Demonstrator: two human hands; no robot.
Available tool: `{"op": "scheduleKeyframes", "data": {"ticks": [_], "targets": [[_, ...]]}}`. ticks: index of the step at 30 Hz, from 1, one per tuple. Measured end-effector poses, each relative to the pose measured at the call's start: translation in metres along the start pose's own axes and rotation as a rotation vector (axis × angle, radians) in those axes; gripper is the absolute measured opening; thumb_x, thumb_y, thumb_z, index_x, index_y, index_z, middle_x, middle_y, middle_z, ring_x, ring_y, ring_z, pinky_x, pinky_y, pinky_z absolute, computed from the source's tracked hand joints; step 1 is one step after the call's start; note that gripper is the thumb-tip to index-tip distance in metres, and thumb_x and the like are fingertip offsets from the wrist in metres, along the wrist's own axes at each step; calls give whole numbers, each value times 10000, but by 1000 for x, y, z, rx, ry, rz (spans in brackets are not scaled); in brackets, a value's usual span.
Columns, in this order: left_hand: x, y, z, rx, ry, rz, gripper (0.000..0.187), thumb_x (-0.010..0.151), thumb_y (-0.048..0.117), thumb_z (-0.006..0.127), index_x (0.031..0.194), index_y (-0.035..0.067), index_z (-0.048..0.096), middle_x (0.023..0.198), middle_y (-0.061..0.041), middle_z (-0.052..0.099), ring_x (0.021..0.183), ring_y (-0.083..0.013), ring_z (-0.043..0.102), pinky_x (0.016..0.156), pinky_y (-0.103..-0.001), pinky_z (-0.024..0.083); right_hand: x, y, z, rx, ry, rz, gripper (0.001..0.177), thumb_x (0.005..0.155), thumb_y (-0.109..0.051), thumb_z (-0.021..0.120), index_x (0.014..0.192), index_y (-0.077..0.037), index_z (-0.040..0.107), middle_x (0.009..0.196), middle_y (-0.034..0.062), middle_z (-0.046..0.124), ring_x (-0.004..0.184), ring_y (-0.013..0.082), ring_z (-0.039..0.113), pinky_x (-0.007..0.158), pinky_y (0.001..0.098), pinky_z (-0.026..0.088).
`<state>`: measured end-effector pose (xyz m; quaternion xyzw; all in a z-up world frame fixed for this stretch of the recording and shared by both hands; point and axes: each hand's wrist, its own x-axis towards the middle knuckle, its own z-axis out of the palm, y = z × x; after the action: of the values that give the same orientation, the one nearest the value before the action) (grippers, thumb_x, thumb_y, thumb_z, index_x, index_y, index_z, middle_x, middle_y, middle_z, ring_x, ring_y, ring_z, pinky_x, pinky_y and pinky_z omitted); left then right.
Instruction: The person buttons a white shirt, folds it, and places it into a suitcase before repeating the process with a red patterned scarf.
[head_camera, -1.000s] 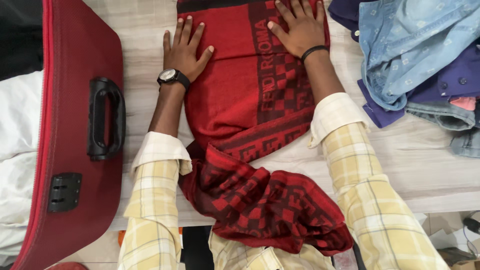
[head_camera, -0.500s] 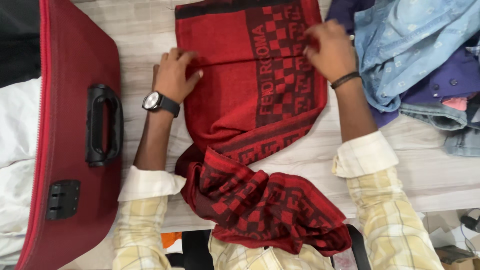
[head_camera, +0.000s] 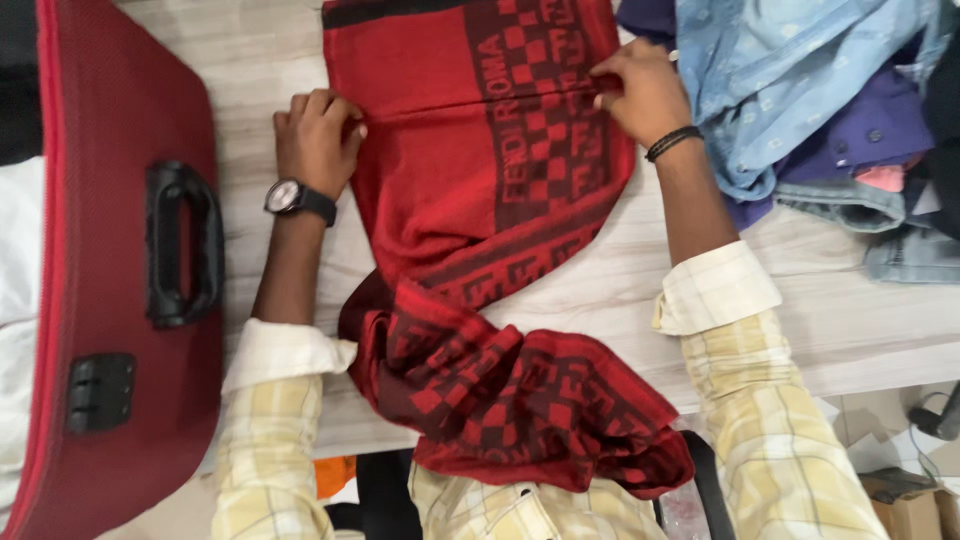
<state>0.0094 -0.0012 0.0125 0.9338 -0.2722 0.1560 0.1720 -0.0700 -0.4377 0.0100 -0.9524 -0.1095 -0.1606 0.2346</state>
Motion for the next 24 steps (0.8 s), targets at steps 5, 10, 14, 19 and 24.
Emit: {"op": "scheduleKeyframes", "data": {"ticks": [5,10,14,19,24], "targets": [[-8,-8,9,70,127,94,113,1026,134,749,1097,123,662,1189,-53,649,1165,-258,581,970,-457,436,-7,-7,0,-155,207,36,145,897,-55,806,1023,-101,750,1074,106,700,1057,356,601,927,456,484],[-10,-25,1,-609,225,-104,133,1189,164,607,1202,39,563,1054,-51,653,946,-170,630,865,-305,501,-9,5,-10,510,302,20,100,1018,-1,713,1111,-28,689,1120,61,696,1052,209,616,944,309,492],[-6,-27,-36,-865,46,-106,130,1191,172,577,1184,47,544,921,-3,554,798,-86,458,728,-243,393,-6,7,-38,1264,218,279,113,982,11,614,1054,-15,698,1017,39,708,919,106,651,875,239,534],[-1,-14,-60,-969,-118,-150,290,1112,94,618,1401,88,591,916,31,578,806,-62,469,742,-233,405,12,6,-45,1215,115,410,87,1034,-17,660,1108,-13,707,1047,44,709,941,105,681,902,241,567],[14,-25,-36,-665,-194,-22,544,917,48,772,1430,119,606,984,-23,631,862,-149,597,775,-301,533,30,28,-29,1048,-27,540,179,972,-33,728,1146,-60,698,1061,15,712,945,82,697,876,236,586]]}}
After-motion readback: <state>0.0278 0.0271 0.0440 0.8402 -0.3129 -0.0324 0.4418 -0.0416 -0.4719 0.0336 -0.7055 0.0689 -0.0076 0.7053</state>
